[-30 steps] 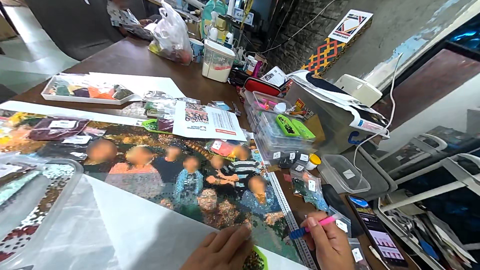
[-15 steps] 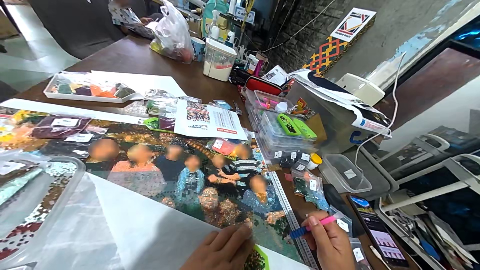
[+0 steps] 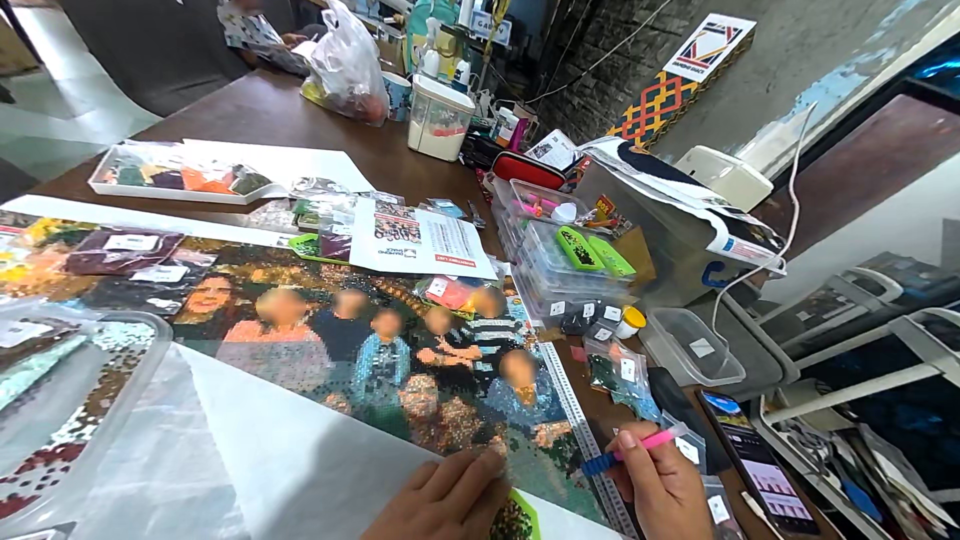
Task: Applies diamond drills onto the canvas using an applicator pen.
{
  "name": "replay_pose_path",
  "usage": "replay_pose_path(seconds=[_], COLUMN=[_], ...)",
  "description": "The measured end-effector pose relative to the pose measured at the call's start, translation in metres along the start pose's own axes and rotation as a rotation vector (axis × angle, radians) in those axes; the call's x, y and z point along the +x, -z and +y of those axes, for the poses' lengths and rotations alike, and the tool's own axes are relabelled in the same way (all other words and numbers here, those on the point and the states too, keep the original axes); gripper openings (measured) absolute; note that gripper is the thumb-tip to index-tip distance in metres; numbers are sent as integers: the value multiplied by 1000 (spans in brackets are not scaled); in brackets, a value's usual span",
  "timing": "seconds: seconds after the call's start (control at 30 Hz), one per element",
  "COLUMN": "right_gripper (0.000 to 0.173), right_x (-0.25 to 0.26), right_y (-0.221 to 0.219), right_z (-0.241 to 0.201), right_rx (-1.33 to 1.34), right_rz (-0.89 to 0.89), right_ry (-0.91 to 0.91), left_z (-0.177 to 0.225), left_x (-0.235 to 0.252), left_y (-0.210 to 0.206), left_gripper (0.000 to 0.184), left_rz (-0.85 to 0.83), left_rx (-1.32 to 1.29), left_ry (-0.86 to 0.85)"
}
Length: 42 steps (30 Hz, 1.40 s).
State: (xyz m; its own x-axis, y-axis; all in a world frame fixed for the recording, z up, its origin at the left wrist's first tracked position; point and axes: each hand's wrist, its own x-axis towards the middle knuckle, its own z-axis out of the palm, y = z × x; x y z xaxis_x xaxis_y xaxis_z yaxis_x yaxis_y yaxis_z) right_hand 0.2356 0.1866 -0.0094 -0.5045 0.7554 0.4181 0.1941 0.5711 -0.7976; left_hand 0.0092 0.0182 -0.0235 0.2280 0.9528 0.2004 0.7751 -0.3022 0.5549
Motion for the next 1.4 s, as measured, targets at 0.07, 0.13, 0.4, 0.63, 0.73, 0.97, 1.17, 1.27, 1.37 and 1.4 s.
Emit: replay_pose_path(seconds=[0.07,0.13,0.4,0.63,0.73,0.97,1.17,1.27,1.37,1.4], right_gripper=[19,19,19,22,24,17,30,29,29,29], right_x=[0,0,0,0,-2,-5,-10,-10,-11,-11], right_y=[0,0,0,3,4,-8,-13,-16,-17,-17], right_z=[0,1,1,4,2,-13,-13,-13,-14,-14], right_rx=[0,2,2,-85,-79,188,259,222,207,206], right_rz=[-4,-8,-20,-62,-38,-243,-386,-386,-397,-397], right_ry=[4,5,9,91,138,225,205,235,260,267], left_z=[0,1,1,1,1,-1,-3,-2,-2,-3], left_x=[0,0,0,0,-1,-1,0,0,0,0], left_y=[-1,-1,-1,1,0,-5,-8,-8,-8,-8], left_gripper=[93,93,93,92,91,91,91,91,91,91], left_rz=[7,8,6,6,9,50,72,68,68,71], left_rx=[-2,-6,-3,-7,-29,-30,-13,-12,-7,-5], left_ry=[-1,6,3,2,3,-22,-37,-33,-34,-36])
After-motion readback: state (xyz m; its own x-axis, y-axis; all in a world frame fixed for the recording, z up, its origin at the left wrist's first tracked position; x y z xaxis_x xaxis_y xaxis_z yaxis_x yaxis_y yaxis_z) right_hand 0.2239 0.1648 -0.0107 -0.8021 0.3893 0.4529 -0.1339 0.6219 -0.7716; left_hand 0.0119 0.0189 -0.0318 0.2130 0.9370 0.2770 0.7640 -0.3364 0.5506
